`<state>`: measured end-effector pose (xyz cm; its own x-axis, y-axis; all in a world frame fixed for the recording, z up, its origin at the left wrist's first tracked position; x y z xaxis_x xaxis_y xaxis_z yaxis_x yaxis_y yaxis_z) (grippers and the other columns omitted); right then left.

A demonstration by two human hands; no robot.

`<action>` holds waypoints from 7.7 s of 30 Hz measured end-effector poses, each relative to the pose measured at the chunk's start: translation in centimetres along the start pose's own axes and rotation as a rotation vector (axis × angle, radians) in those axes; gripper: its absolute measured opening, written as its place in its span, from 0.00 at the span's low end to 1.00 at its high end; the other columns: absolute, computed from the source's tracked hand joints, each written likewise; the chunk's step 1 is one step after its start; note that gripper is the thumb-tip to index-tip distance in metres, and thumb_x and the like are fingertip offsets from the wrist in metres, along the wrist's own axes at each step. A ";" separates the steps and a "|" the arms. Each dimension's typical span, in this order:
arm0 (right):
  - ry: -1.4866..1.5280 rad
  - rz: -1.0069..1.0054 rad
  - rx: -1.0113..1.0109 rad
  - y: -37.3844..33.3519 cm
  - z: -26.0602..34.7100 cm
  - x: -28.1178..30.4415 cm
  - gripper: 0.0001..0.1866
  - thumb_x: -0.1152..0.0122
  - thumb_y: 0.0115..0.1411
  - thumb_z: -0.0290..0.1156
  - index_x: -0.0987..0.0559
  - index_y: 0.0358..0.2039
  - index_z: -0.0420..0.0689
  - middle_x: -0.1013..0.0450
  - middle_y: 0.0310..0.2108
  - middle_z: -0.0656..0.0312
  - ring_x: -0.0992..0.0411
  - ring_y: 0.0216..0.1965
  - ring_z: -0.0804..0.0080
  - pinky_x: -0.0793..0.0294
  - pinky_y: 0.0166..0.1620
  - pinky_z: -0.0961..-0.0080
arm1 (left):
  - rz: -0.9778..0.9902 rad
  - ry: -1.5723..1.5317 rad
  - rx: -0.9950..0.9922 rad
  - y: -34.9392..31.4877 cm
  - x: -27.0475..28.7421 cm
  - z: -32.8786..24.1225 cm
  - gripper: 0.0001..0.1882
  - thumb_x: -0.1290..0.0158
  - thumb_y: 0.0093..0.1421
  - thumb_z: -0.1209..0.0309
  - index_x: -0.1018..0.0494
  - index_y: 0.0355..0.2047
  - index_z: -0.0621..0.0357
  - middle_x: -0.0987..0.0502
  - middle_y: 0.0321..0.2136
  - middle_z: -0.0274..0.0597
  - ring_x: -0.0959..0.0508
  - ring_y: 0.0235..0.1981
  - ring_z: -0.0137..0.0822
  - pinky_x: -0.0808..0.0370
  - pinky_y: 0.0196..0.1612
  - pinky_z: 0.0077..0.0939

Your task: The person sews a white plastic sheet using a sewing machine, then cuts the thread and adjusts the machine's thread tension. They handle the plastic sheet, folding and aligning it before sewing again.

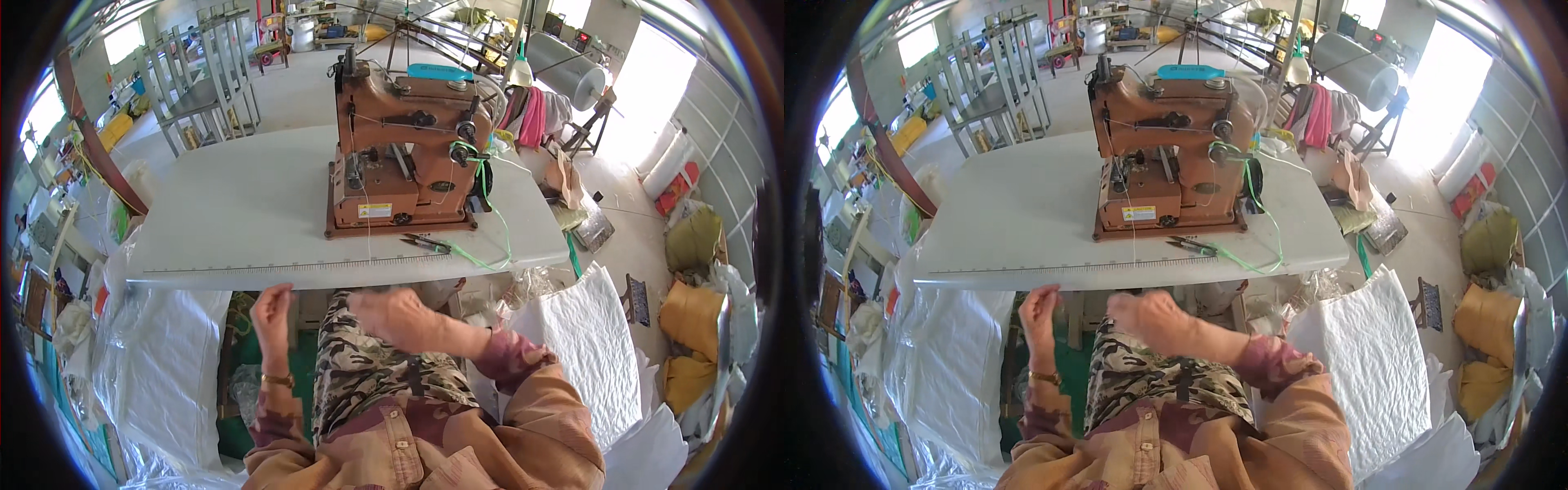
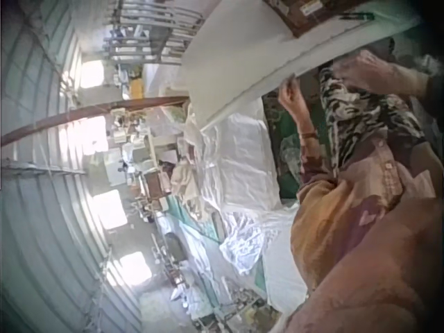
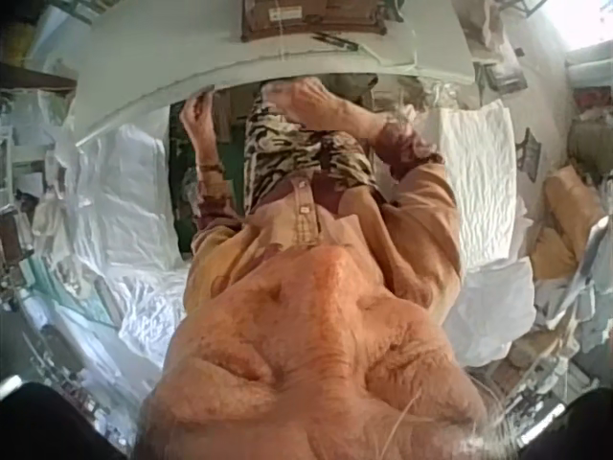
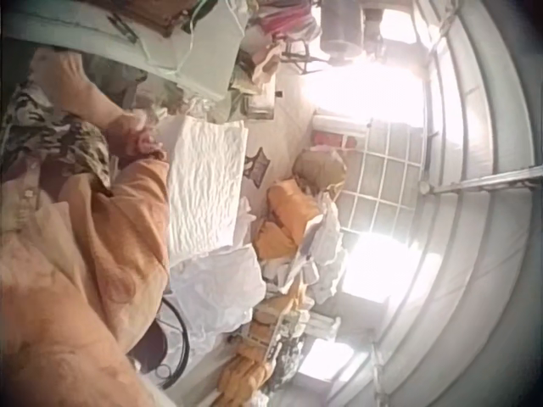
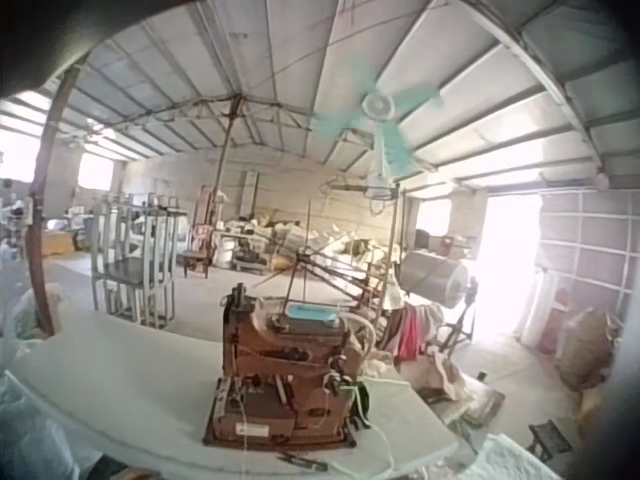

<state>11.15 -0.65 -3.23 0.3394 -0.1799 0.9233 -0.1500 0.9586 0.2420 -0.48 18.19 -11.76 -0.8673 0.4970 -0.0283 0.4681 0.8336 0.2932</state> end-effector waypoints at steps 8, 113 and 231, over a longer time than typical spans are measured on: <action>0.249 -0.110 0.282 4.7 5.2 -0.7 0.15 0.39 0.59 0.35 0.23 0.44 0.42 0.28 0.49 0.55 0.27 0.47 0.61 0.25 0.47 0.67 | -0.212 0.073 0.167 -6.0 12.8 6.6 0.08 0.47 0.62 0.80 0.24 0.42 0.64 0.21 0.35 0.36 0.23 0.35 0.23 0.24 0.39 0.19; -0.196 0.100 0.043 18.2 -4.2 -11.8 0.42 0.32 0.56 0.45 0.39 0.65 0.44 0.43 0.66 0.50 0.43 0.67 0.54 0.41 0.67 0.60 | -0.387 1.341 0.035 -7.7 43.9 21.0 0.29 0.29 0.40 0.62 0.28 0.41 0.59 0.29 0.42 0.46 0.29 0.45 0.51 0.28 0.45 0.43; -0.134 0.200 -0.040 31.7 -1.6 -16.8 0.45 0.34 0.57 0.30 0.48 0.70 0.41 0.49 0.68 0.53 0.47 0.66 0.60 0.47 0.66 0.65 | -0.252 0.677 1.636 -63.5 30.9 48.5 0.37 0.40 0.55 0.52 0.37 0.63 0.43 0.59 0.72 0.29 0.30 0.57 0.57 0.27 0.55 0.48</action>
<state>2.17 33.16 -11.53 0.1799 -0.0106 0.9836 -0.1643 0.9856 0.0406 -48.78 -7.71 -77.66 -0.6516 0.5078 0.5635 -0.3638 0.4427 -0.8196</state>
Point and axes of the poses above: each hand's wrist, its own y-axis towards the middle knuckle, its own x-axis out of the back of the hand, z = x × y, the point moved 10 cm from there along y, towards the middle knuckle
